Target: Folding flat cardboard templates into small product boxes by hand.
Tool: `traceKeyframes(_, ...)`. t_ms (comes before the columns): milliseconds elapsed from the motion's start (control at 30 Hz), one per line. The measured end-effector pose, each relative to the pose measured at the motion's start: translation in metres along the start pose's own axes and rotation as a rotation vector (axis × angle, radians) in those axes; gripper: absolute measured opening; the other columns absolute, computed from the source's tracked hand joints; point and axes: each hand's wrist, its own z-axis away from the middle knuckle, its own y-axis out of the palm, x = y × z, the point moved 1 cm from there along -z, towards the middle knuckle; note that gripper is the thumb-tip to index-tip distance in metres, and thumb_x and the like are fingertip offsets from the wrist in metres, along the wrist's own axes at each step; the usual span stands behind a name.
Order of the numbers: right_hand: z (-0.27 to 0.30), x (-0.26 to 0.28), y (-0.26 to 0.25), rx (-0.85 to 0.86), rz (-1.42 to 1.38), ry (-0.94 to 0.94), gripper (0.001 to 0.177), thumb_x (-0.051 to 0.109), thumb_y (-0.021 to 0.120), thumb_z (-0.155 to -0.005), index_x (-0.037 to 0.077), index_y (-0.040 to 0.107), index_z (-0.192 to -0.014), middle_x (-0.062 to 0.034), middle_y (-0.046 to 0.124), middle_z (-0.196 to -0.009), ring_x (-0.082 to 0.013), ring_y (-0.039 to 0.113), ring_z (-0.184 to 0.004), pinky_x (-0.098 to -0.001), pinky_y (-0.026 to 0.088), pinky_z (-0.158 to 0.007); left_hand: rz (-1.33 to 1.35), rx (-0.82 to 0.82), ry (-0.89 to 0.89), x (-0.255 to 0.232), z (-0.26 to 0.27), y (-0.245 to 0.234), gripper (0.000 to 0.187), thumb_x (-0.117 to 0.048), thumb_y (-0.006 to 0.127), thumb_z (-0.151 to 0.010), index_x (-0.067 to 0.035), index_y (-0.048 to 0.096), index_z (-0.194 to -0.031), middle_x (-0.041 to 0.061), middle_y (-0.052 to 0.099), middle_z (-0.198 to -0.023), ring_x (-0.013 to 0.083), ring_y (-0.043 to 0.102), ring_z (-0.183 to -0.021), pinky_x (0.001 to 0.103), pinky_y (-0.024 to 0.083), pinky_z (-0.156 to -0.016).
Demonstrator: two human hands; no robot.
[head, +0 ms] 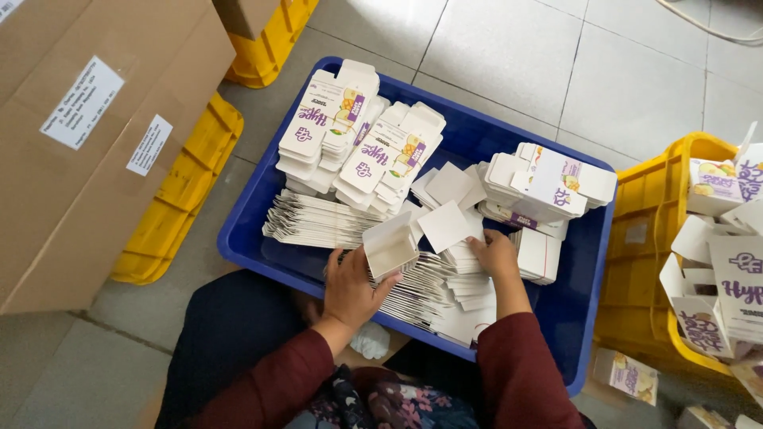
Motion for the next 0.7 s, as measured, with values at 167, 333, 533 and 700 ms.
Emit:
traceKeyframes(167,0.004,0.003,-0.006,-0.041,-0.155,0.038,0.059,0.039,0.084,-0.08,0.01,0.073,-0.13,-0.0159,0.077,-0.115,-0.0342,0.069,-0.115,-0.0457,0.057,-0.095,-0.011,-0.002,-0.005,0.003,0.002,0.003,0.071,-0.06,0.074,-0.083,-0.004,0.056,-0.123,0.013,0.07,-0.098,0.0272,0.072,-0.096,0.057,0.04,-0.108)
traceKeyframes(333,0.024,0.033,-0.013,0.035,-0.123,0.04,0.077,0.044,0.083,-0.081,0.014,0.059,-0.148,-0.0211,0.065,-0.139,-0.0358,0.06,-0.131,-0.0487,0.048,-0.11,0.012,0.04,-0.022,0.006,0.003,0.007,0.069,-0.057,0.076,-0.082,-0.004,0.056,-0.123,0.012,0.07,-0.1,0.0268,0.072,-0.099,0.058,0.038,-0.11)
traceKeyframes(533,0.047,0.078,-0.039,-0.829,0.007,-0.52,0.016,0.008,0.076,-0.078,0.014,0.077,-0.094,-0.0032,0.069,-0.079,-0.0235,0.07,-0.077,-0.0344,0.058,-0.076,-0.015,0.02,-0.001,0.003,0.0,0.003,0.069,-0.061,0.073,-0.084,-0.005,0.056,-0.12,0.011,0.069,-0.097,0.0262,0.072,-0.097,0.057,0.039,-0.108)
traceKeyframes(700,0.028,0.142,-0.053,-0.61,0.133,-0.778,0.029,0.008,0.078,-0.086,0.013,0.074,-0.114,-0.0053,0.071,-0.112,-0.0249,0.07,-0.1,-0.0336,0.058,-0.087,-0.01,0.04,0.0,0.005,0.002,0.005,0.067,-0.058,0.075,-0.082,-0.006,0.056,-0.12,0.011,0.068,-0.095,0.027,0.071,-0.097,0.058,0.039,-0.107)
